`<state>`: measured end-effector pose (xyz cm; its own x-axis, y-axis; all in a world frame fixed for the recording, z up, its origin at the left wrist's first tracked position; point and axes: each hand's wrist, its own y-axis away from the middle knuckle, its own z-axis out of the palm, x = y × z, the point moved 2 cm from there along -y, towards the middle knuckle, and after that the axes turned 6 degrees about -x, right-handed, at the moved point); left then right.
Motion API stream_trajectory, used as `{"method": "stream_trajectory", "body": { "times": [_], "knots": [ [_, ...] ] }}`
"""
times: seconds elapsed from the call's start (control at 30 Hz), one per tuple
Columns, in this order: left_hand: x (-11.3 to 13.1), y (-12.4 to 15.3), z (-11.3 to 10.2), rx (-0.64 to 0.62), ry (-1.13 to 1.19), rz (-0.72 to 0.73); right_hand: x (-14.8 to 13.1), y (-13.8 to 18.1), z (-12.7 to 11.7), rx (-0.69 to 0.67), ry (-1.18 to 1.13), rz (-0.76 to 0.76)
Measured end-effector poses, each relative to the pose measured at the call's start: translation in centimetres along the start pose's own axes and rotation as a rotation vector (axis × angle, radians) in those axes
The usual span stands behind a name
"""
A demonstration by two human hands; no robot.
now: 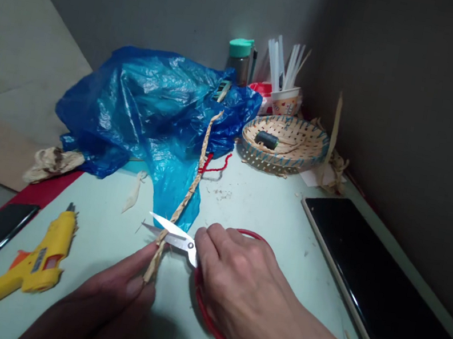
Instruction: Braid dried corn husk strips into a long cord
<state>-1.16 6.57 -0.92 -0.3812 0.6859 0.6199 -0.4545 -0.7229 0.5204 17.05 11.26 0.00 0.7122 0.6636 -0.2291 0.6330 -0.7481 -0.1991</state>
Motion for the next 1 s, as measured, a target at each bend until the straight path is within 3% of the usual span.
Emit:
{"method": "stream_trajectory", "body": {
  "times": [0.1,0.47,0.57,0.73,0.93,1.0],
  "knots": [
    [0.4,-0.3,0.7,-0.023,0.033,-0.052,0.0,0.1,0.2,0.005,0.066,-0.01],
    [0.0,-0.6,1.5,-0.096,0.103,0.042,0.1,0.5,-0.2,-0.082,0.148,-0.031],
    [0.4,-0.4,1.8,-0.114,0.091,0.064,0.6,0.7,-0.8,-0.049,0.143,-0.037],
    [0.4,-0.3,1.9,-0.125,0.08,0.064,1.6,0.4,-2.2,0.085,0.095,0.129],
    [0.1,-0.5,1.4,-0.15,0.065,0.07,3.3,0.4,-1.9,-0.023,0.268,0.39],
    [0.0,-0.5,1.4,-0.132,0.057,0.064,3.8,0.9,-1.7,-0.018,0.269,0.404]
  ]
}}
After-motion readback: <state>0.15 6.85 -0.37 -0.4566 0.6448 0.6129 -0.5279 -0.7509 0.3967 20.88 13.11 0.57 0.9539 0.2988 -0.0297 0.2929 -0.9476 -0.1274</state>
